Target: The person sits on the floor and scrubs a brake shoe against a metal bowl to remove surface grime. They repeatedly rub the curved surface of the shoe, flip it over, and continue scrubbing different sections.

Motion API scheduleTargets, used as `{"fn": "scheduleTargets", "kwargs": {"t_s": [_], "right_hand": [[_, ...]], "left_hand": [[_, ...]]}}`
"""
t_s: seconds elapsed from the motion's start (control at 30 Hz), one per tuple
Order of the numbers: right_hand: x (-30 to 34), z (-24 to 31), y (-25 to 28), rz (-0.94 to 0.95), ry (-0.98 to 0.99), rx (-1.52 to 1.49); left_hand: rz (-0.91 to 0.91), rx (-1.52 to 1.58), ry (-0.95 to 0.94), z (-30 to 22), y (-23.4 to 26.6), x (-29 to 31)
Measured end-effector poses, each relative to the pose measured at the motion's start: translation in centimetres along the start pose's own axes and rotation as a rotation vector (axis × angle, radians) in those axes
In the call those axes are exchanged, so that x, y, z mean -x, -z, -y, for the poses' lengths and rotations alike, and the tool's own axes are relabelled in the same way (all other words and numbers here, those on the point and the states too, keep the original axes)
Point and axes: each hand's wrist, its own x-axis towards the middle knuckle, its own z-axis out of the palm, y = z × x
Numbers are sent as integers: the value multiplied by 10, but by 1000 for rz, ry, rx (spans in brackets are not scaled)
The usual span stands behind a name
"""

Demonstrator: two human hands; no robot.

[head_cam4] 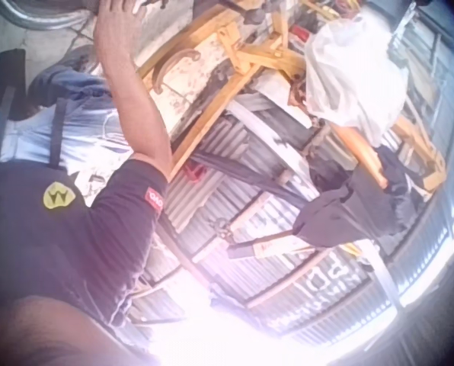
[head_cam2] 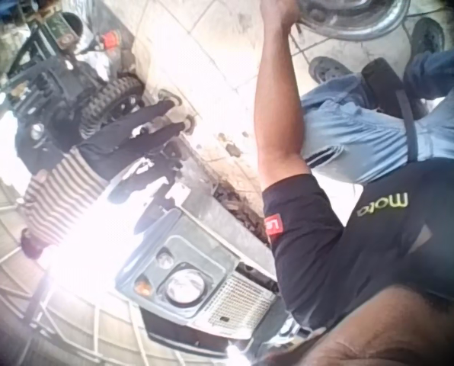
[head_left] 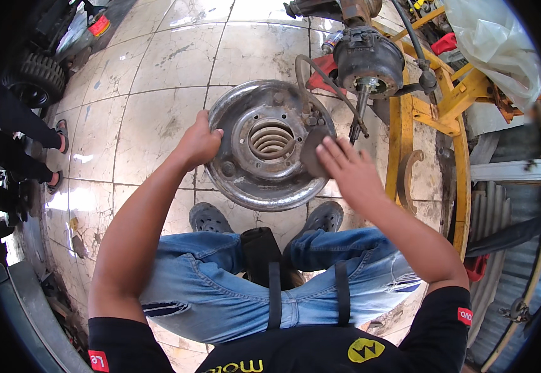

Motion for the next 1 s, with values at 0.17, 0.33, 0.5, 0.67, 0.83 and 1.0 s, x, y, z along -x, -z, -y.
{"fn": "scheduleTargets", "kwargs": {"t_s": [0.17, 0.33, 0.5, 0.67, 0.83, 1.0], "right_hand": [[4, 8, 1, 62, 23, -25], [-7, -9, 5, 131, -94, 29], [-3, -6, 6, 178, 39, -29], [-9, -7, 10, 192, -19, -111], [-8, -8, -5, 129, -43, -169], [-11, -14, 0, 161, 17, -148]], "left_hand": [[-20, 12, -13, 2, -2, -3], [15, -9, 19, -3, 1, 1], [-4, -2, -11, 1, 1, 0], [-5, -26, -9, 3, 1, -2], [20, -34, -23, -2, 2, 0], [14, -28, 9, 4, 1, -3]]}}
